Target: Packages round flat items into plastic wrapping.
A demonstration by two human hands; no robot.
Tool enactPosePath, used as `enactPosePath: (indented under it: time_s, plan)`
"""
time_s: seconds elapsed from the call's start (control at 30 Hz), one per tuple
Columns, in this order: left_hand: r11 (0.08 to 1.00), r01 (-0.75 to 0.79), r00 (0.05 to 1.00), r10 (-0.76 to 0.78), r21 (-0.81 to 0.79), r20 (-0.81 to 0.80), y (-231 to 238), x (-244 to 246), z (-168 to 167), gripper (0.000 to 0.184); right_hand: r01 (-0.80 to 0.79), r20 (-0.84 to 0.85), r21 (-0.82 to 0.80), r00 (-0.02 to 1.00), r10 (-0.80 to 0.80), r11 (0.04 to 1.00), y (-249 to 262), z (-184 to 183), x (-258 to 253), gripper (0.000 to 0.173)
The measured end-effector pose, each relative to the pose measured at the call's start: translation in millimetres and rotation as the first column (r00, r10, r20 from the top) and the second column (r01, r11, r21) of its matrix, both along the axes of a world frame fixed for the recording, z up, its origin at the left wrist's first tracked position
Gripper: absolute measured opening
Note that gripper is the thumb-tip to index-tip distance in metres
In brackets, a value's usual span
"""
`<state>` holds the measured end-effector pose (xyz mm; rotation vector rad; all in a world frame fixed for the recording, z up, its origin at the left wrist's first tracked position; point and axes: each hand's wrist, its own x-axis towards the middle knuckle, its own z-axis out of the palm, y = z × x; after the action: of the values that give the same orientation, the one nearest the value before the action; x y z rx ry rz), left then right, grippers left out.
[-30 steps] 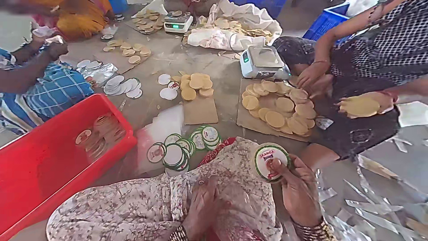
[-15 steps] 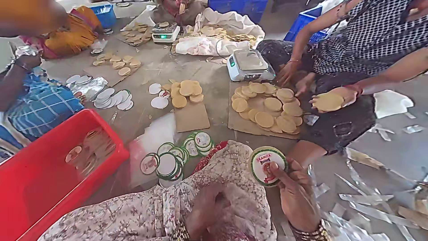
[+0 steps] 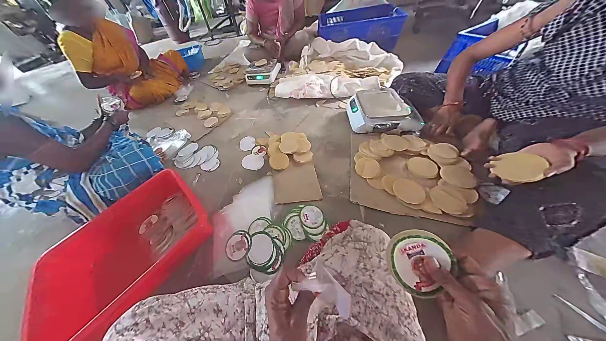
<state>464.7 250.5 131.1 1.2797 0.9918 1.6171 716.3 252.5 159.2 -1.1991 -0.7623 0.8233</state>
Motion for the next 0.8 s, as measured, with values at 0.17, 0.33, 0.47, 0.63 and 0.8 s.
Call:
enactPosePath:
  time_s: [0.17,0.33,0.47,0.63,0.8]
  plan:
    - [0.993,0.051,0.998,-0.045,0.108,-0.053,-12,-9,18,0.012,-0.062,0.031,0.089,0.998,0.059,0.994,1,12,6,0.029]
    - [0.949,0.085,0.985,-0.035,0.304,-0.167,-21,-15,8,0.006,-0.120,0.041,0.150,0.993,0.115,0.981,1,24,3,0.031]
    - [0.942,0.084,0.982,-0.023,0.325,-0.186,-26,-12,4,0.009,-0.224,0.040,0.209,0.975,0.221,0.952,-5,49,-7,0.031]
    - [0.923,0.166,0.982,-0.121,0.348,-0.146,-28,-7,4,0.009,-0.411,0.257,0.362,0.907,0.334,0.837,-15,83,-21,0.030]
    - [0.912,0.176,0.982,-0.138,0.370,-0.125,-30,-4,7,0.013,-0.654,0.468,0.304,0.736,0.489,0.693,-23,102,-48,0.021]
